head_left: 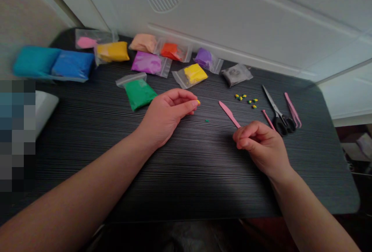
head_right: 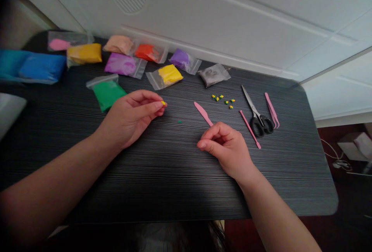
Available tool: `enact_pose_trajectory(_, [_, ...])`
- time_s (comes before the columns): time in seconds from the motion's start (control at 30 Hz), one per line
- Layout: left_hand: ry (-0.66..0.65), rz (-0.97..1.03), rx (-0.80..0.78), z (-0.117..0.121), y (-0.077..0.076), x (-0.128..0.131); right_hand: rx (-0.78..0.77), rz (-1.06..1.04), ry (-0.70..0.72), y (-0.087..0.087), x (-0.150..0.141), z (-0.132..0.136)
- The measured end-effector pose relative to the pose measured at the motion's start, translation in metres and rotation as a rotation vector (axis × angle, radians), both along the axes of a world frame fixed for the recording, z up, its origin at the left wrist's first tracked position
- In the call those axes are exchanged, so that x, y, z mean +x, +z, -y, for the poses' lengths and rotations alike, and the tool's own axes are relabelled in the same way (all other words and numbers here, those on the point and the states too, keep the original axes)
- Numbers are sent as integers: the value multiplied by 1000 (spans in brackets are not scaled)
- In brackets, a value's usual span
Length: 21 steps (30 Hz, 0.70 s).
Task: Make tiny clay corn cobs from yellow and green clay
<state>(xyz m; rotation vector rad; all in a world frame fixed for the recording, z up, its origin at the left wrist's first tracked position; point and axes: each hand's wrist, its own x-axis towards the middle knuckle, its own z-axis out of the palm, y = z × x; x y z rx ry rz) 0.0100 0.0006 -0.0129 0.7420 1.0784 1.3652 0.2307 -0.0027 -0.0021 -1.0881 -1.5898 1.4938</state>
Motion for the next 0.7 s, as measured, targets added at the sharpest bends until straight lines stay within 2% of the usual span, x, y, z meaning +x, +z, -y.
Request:
enact_pose_trajectory(0.13, [17,34,40,-7,-4,1,-74,-133,-15,1,-2,-4])
enact_pose_trajectory(0.23, [18,68,61,-12,-5,1,-55,-160,-41,12,-8,-10])
enact_pose_trajectory(0.37, [13,101,64,-16,-6,1,-43,-296,-27,23,-21,-14])
enact_pose_trajectory(0.5, [-9,100,53,-19,-5,0,-58,-335,-10,15,-27,-10])
enact_pose_trajectory(0.7, [-87,68,0,-17,-3,0,-59,-222,5,1,-20,-7])
